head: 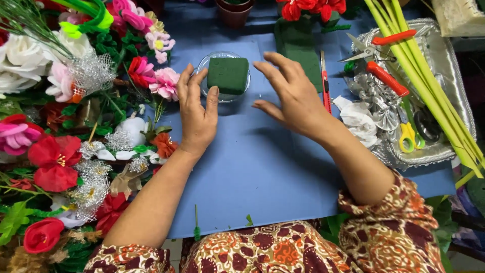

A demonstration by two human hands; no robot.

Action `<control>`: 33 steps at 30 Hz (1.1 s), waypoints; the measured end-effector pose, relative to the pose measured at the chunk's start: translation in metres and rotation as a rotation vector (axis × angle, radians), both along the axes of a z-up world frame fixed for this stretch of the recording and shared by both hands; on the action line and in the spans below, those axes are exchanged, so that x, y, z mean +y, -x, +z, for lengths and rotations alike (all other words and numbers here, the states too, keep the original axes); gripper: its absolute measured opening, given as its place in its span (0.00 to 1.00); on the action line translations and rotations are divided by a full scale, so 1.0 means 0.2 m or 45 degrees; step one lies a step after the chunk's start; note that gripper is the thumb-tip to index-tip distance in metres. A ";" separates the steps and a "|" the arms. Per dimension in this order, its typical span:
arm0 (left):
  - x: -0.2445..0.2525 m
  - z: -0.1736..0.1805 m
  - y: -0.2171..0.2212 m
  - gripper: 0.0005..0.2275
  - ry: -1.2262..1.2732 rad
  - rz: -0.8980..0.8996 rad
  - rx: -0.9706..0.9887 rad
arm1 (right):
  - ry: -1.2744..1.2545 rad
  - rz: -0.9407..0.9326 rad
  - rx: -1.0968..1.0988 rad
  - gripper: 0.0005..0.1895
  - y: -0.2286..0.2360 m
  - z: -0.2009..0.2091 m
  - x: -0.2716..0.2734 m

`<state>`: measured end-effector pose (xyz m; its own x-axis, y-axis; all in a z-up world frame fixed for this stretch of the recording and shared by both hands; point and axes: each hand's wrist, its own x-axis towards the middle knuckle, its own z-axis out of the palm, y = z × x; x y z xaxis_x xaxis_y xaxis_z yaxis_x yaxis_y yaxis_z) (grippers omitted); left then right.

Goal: Cutting a block of floral foam into smaller pieces and trimming them to fit inside a small plastic bowl.

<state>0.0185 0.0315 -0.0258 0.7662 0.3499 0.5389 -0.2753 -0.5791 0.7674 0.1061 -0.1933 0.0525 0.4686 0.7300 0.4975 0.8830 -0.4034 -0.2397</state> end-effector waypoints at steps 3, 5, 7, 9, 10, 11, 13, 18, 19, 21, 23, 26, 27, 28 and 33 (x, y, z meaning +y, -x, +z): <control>-0.01 0.05 0.02 0.21 0.055 -0.029 0.183 | -0.002 0.107 0.268 0.45 -0.02 -0.06 0.12; 0.00 0.03 0.01 0.21 0.063 -0.035 0.170 | -0.020 0.136 0.316 0.45 -0.06 -0.13 0.18; 0.01 0.03 0.01 0.21 0.077 -0.054 0.169 | -0.033 0.151 0.375 0.45 -0.05 -0.17 0.20; 0.00 0.05 0.01 0.20 0.168 -0.080 0.160 | -0.055 0.094 0.370 0.37 -0.05 -0.16 0.20; -0.01 0.06 0.02 0.20 0.172 -0.074 0.164 | -0.051 0.100 0.375 0.37 -0.04 -0.15 0.19; -0.02 0.07 0.02 0.21 0.205 -0.088 0.173 | -0.073 0.118 0.430 0.36 -0.04 -0.14 0.18; -0.03 0.08 0.03 0.21 0.238 -0.099 0.182 | -0.094 0.139 0.487 0.34 -0.03 -0.12 0.16; -0.04 0.09 0.04 0.16 0.194 -0.104 0.220 | -0.078 0.122 0.611 0.40 0.01 -0.12 0.08; -0.04 0.09 0.04 0.16 0.195 -0.105 0.219 | -0.076 0.120 0.610 0.40 0.01 -0.14 0.08; -0.04 0.08 0.04 0.15 0.121 -0.071 0.211 | -0.087 0.131 0.561 0.39 -0.01 -0.19 0.08; -0.04 0.08 0.04 0.14 0.104 -0.062 0.191 | -0.062 0.125 0.562 0.40 0.00 -0.17 0.09; -0.04 0.10 0.05 0.14 0.047 -0.050 0.122 | 0.001 0.114 0.567 0.45 0.03 -0.10 0.08; -0.05 0.11 0.05 0.14 0.005 -0.040 0.074 | 0.039 0.118 0.571 0.49 0.05 -0.07 0.07; -0.05 0.13 0.06 0.14 0.002 -0.042 0.068 | 0.035 0.116 0.565 0.49 0.03 -0.04 0.06; -0.11 0.25 0.16 0.17 -0.575 0.068 -0.272 | -0.297 0.090 0.158 0.31 0.05 0.29 -0.03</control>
